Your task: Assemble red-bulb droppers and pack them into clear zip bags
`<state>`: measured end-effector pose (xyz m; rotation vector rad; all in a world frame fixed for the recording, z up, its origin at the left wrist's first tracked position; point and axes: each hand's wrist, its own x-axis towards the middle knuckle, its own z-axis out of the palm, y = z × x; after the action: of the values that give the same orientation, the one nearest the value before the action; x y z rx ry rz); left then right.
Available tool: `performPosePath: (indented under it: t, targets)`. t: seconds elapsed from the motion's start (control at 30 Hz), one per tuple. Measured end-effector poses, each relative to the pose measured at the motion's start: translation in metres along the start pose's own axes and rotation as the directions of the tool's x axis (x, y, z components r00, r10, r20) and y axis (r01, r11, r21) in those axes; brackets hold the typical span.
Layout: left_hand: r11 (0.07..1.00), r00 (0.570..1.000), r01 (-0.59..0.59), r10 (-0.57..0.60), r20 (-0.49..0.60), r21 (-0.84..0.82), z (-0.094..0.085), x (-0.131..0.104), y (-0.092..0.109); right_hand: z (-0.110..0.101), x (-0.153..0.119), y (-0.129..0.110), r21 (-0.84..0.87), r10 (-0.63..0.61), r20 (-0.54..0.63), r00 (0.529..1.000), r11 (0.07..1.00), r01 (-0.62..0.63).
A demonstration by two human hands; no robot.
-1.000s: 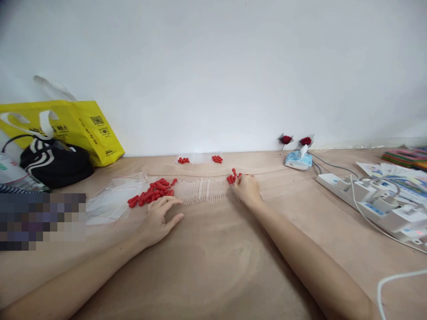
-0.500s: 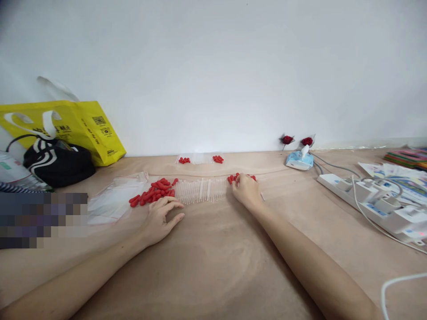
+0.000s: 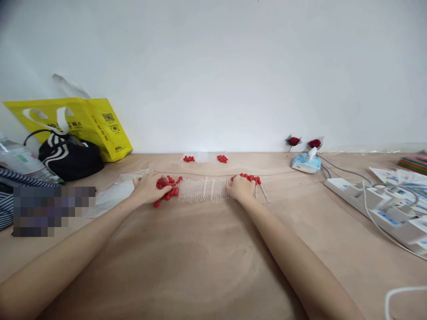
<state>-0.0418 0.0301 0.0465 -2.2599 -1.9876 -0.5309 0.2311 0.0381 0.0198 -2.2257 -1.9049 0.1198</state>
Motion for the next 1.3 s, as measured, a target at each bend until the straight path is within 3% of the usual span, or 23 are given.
performPosePath:
  t: [0.13,0.43,0.6,0.7,0.77,0.83,0.93,1.0,1.1,1.2,1.3]
  targets:
    - [0.996,0.992,0.061,-0.068,0.11,0.065,0.0,0.017,-0.003,0.0,0.004,-0.003,-0.004,0.037,0.016,0.999,0.999,-0.037]
    - [0.986,0.995,-0.009,-0.007,0.1,0.165,0.003,0.018,0.015,0.001,0.007,-0.003,0.029,0.046,0.029,0.999,0.998,-0.047]
    - [0.974,0.999,-0.014,0.023,-0.037,0.225,-0.005,0.012,0.021,-0.008,-0.004,-0.003,0.067,-0.007,-0.016,1.0,0.998,0.008]
    - [0.988,0.988,-0.098,0.112,-0.111,0.12,-0.013,-0.005,0.029,-0.012,-0.017,0.002,0.136,-0.11,-0.093,0.99,0.983,0.122]
    - [0.964,0.966,-0.253,0.247,-0.077,-0.085,-0.012,-0.022,0.036,-0.01,-0.026,0.009,0.233,-0.271,-0.211,0.939,0.919,0.318]
    - [0.872,0.915,-0.387,0.404,-0.009,-0.3,-0.006,-0.041,0.043,-0.002,-0.036,0.017,0.282,-0.446,-0.347,0.825,0.79,0.545]
    - [0.792,0.867,-0.416,0.494,0.068,-0.447,0.009,-0.062,0.049,0.011,-0.049,0.026,0.216,-0.6,-0.434,0.672,0.655,0.724]
    - [0.776,0.866,-0.401,0.494,0.073,-0.487,0.016,-0.069,0.049,0.018,-0.057,0.028,0.166,-0.66,-0.428,0.617,0.614,0.772]
    - [0.756,0.86,-0.413,0.507,0.055,-0.508,0.02,-0.071,0.048,0.023,-0.066,0.027,0.185,-0.686,-0.412,0.6,0.581,0.792]
    - [0.755,0.845,-0.431,0.53,0.073,-0.494,0.022,-0.07,0.049,0.024,-0.068,0.025,0.263,-0.658,-0.421,0.625,0.571,0.778]
    - [0.762,0.857,-0.419,0.512,0.063,-0.494,0.025,-0.07,0.053,0.026,-0.069,0.024,0.302,-0.642,-0.409,0.648,0.576,0.76]
